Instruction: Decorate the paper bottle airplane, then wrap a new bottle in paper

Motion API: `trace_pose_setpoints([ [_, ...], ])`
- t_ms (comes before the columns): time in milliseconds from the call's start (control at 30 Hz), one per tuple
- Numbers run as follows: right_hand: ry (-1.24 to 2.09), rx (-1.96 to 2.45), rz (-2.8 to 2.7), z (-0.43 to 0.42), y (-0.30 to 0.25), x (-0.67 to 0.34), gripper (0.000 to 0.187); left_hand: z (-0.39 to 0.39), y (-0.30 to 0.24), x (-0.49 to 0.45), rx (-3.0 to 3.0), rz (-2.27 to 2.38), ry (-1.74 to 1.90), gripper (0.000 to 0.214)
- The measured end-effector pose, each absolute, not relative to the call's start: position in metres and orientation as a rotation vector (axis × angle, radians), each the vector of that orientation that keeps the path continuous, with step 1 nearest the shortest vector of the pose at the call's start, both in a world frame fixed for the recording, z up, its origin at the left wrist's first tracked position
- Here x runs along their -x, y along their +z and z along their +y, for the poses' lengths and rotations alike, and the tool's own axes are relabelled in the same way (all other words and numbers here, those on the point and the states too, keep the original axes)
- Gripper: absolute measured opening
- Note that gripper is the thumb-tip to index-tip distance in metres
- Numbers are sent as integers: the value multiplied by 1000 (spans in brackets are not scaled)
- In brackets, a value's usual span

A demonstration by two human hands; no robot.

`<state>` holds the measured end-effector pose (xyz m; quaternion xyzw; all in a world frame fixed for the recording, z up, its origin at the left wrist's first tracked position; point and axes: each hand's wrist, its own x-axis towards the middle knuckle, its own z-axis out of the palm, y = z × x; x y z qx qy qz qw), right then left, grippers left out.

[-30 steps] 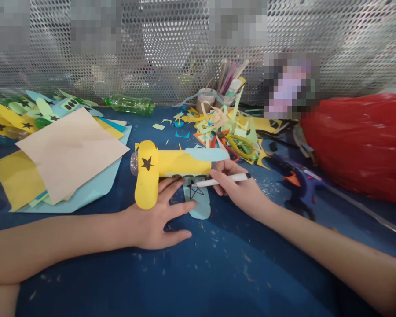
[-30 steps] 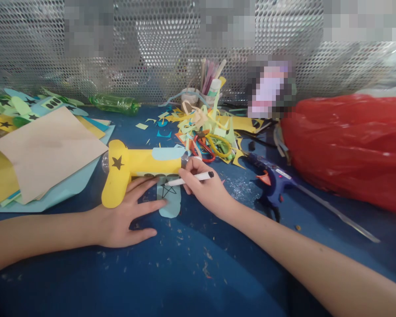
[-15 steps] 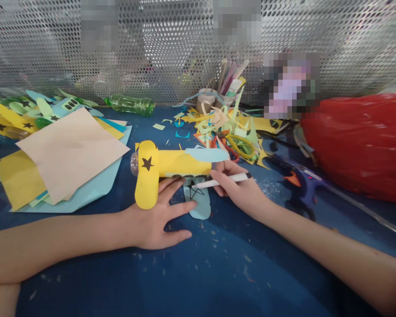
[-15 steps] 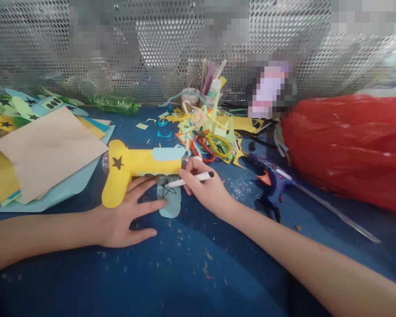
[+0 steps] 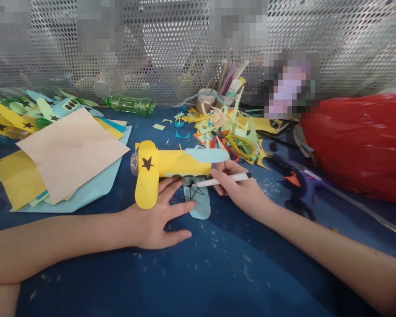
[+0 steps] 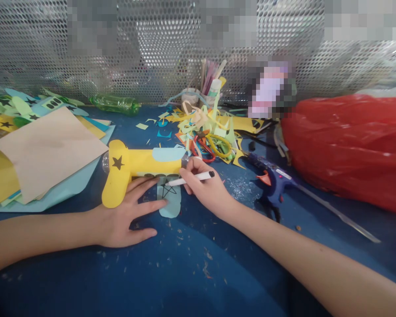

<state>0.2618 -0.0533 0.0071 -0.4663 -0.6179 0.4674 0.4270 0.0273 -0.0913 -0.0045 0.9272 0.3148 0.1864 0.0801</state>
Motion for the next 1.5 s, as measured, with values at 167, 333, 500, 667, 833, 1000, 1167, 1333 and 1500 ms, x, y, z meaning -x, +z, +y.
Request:
trace_pose_setpoints([
  [167,1179,1153,-1504,-54,10,-262,34,-91,-4,-27,-2773,943,551,54],
  [333,1127,1184,-1493,-53,9,-262,28,-92,-3,-27,-2767,943,544,53],
  [500,1123,1213,-1526,-53,8,-262,30,-92,-4,-27,-2763,941,560,53],
  [667,1113,1226,-1535,-53,9,-262,31,-92,-4,-27,-2759,940,563,53],
  [833,1124,1209,-1536,-52,9,-262,33,-92,-4,-27,-2763,941,556,53],
  [1000,1136,1205,-1539,-53,8,-262,33,-91,-4,-27,-2762,942,563,53],
  [1167,1127,1213,-1541,-53,8,-262,32,-91,-4,-27,-2763,947,548,53],
  [1333,1136,1207,-1538,-53,9,-262,33,-92,-4,-27,-2757,953,549,54],
  [1500,1163,1176,-1543,-53,10,-262,37,-92,-4,-27,-2760,953,542,54],
])
